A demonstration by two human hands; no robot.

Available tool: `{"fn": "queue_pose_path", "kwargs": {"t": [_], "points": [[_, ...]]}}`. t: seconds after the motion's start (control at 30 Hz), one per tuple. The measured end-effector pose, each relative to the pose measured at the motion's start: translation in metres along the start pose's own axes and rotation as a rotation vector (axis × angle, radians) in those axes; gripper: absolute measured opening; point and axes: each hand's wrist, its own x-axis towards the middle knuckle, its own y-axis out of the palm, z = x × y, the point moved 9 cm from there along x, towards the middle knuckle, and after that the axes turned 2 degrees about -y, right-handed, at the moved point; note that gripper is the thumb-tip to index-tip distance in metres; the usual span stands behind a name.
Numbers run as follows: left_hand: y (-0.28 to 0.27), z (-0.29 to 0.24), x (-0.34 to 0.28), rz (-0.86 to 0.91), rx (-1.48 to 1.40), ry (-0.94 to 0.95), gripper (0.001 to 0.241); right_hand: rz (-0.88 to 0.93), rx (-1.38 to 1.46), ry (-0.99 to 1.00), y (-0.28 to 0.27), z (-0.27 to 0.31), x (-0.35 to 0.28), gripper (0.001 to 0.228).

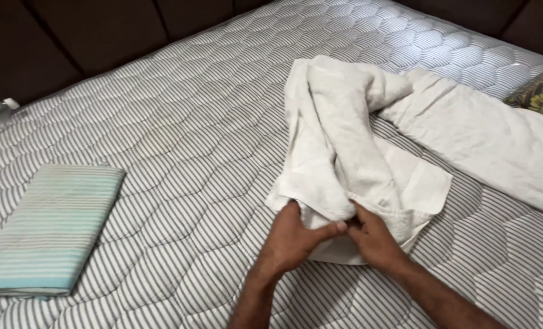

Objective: The person unfolds a white towel on a bed, smooths it out, and then folds it into a neat rectangular shape. The person also briefly handles a striped pillowcase before focusing on the towel.

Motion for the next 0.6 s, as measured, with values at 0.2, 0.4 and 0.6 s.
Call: {"fn": "queue_pose_path", "kwargs": {"t": [0.2, 0.4, 0.6], "points": [[0.011, 0.010, 0.002, 0.008, -0.024, -0.173, 0.069, -0.075, 0.128, 0.154, -0.011, -0.014, 0.002, 0.046], [0.020, 0.015, 0.011, -0.003, 0.010, -0.129, 0.064, -0.079, 0.088, 0.226, -0.011, -0.002, -0.005, 0.044], [0.032, 0.013, 0.023, -0.041, 0.181, -0.028, 0.057, -0.064, 0.126, 0.180, -0.013, -0.016, -0.004, 0.040]]}}
